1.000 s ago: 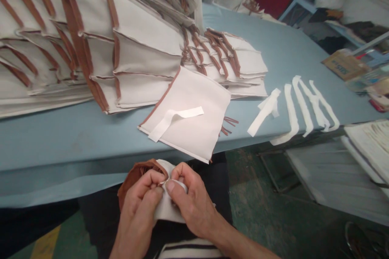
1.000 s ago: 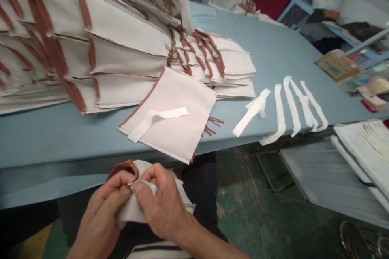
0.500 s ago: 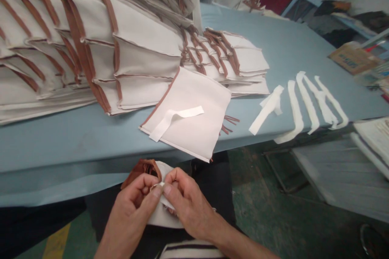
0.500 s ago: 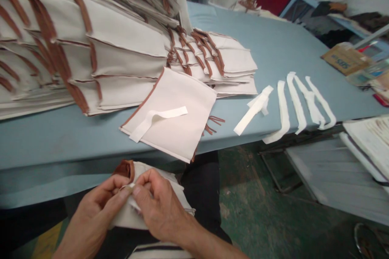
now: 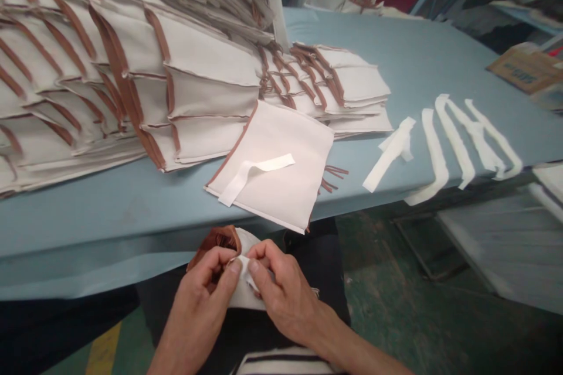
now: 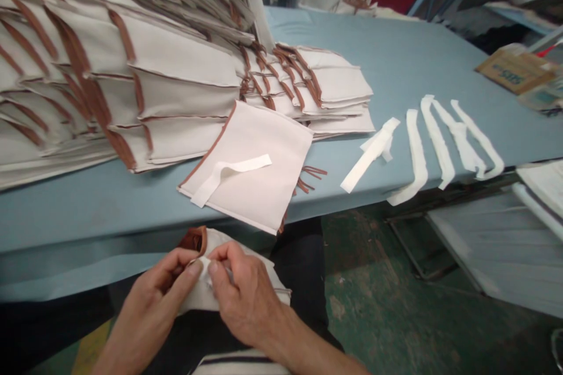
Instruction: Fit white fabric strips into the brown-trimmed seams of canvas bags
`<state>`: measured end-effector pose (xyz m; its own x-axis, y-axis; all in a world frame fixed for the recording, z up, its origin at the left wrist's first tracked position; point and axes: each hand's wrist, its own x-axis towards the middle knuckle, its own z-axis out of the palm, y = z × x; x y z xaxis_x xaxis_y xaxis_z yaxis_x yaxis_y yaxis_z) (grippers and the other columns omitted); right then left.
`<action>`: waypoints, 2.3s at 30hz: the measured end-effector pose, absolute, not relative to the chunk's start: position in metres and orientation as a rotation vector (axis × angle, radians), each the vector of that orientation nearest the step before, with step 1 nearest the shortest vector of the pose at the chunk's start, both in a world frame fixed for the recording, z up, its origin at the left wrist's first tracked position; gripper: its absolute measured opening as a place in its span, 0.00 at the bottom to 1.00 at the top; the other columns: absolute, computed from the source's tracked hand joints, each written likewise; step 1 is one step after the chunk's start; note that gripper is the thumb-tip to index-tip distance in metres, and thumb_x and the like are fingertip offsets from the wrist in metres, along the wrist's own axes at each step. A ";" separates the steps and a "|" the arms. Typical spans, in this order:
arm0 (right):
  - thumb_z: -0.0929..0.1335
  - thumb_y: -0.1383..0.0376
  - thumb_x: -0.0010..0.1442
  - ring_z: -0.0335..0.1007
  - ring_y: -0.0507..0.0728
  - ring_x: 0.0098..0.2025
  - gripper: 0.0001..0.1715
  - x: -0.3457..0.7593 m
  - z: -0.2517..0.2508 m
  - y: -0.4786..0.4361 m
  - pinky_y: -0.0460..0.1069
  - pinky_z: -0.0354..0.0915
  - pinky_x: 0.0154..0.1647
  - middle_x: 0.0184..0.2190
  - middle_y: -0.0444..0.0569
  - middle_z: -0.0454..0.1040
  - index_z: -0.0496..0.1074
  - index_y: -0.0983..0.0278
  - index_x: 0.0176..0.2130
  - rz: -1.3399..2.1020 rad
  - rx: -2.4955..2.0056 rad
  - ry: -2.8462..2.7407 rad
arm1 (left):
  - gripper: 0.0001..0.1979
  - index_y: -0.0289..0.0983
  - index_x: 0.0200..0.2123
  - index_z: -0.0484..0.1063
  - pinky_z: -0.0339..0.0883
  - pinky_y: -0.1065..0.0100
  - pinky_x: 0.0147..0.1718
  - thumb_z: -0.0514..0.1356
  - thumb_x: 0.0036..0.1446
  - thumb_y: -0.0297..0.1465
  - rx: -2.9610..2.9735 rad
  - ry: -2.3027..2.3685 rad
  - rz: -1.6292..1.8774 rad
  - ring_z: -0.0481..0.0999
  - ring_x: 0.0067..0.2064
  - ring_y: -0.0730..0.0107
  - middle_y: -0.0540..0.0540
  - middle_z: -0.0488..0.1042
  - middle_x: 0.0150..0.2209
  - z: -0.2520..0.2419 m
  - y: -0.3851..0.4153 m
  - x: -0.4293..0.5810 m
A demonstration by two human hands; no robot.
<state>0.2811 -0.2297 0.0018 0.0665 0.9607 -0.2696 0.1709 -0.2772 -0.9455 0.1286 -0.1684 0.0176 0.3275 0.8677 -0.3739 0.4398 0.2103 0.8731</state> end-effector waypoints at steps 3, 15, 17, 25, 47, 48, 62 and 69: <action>0.63 0.54 0.72 0.64 0.53 0.26 0.15 0.276 0.000 -0.232 0.47 0.59 0.30 0.24 0.40 0.68 0.69 0.62 0.41 1.264 -1.565 -1.073 | 0.17 0.39 0.29 0.77 0.64 0.72 0.24 0.65 0.57 0.47 1.393 1.332 0.525 0.70 0.26 0.68 0.51 0.74 0.25 0.023 -0.174 0.136; 0.68 0.65 0.66 0.71 0.52 0.32 0.10 0.293 0.029 -0.209 0.46 0.67 0.35 0.39 0.48 0.82 0.76 0.63 0.47 1.026 -1.254 -1.418 | 0.20 0.38 0.26 0.74 0.54 0.75 0.23 0.75 0.44 0.46 1.057 1.404 0.574 0.61 0.24 0.74 0.54 0.67 0.22 0.062 -0.183 0.098; 0.67 0.69 0.64 0.73 0.51 0.33 0.17 0.292 0.041 -0.197 0.45 0.69 0.36 0.48 0.50 0.83 0.75 0.63 0.52 1.046 -1.058 -1.560 | 0.21 0.38 0.24 0.73 0.55 0.75 0.24 0.75 0.45 0.46 1.074 1.370 0.606 0.61 0.25 0.74 0.53 0.67 0.23 0.062 -0.182 0.086; 0.66 0.72 0.62 0.73 0.50 0.32 0.15 0.291 0.064 -0.158 0.43 0.67 0.35 0.43 0.45 0.84 0.76 0.61 0.47 1.065 -0.848 -1.976 | 0.23 0.37 0.22 0.70 0.51 0.76 0.24 0.79 0.41 0.44 0.947 1.327 0.666 0.57 0.25 0.76 0.55 0.63 0.22 0.067 -0.178 0.075; 0.64 0.70 0.68 0.70 0.51 0.23 0.16 0.282 0.048 -0.150 0.49 0.53 0.22 0.23 0.41 0.77 0.73 0.63 0.29 0.175 -0.983 -2.251 | 0.19 0.39 0.24 0.65 0.51 0.75 0.22 0.65 0.56 0.45 1.252 1.172 0.428 0.55 0.24 0.75 0.56 0.60 0.22 0.045 -0.146 0.068; 0.64 0.70 0.67 0.70 0.51 0.23 0.15 0.281 0.048 -0.151 0.49 0.52 0.22 0.23 0.41 0.77 0.73 0.63 0.29 0.178 -0.999 -2.228 | 0.19 0.39 0.25 0.65 0.51 0.75 0.21 0.64 0.57 0.46 1.278 1.151 0.419 0.55 0.24 0.75 0.56 0.59 0.22 0.040 -0.146 0.066; 0.66 0.69 0.58 0.67 0.51 0.24 0.04 0.284 0.044 -0.150 0.47 0.47 0.26 0.26 0.42 0.80 0.71 0.62 0.31 0.607 -1.192 -2.228 | 0.14 0.41 0.20 0.62 0.54 0.73 0.22 0.58 0.52 0.41 1.532 1.266 0.482 0.57 0.23 0.73 0.56 0.58 0.21 0.040 -0.140 0.088; 0.67 0.70 0.63 0.72 0.54 0.31 0.06 0.297 0.043 -0.149 0.48 0.59 0.34 0.28 0.45 0.79 0.74 0.63 0.34 0.644 -1.142 -2.227 | 0.16 0.40 0.22 0.67 0.56 0.73 0.22 0.56 0.56 0.43 1.635 1.269 0.389 0.61 0.24 0.71 0.55 0.63 0.21 0.044 -0.137 0.090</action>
<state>0.2968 -0.1492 0.0430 -0.4877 0.8358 0.2520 0.5726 0.5242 -0.6304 0.0901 -0.1370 0.0442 0.4004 0.8653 -0.3016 0.5476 0.0380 0.8359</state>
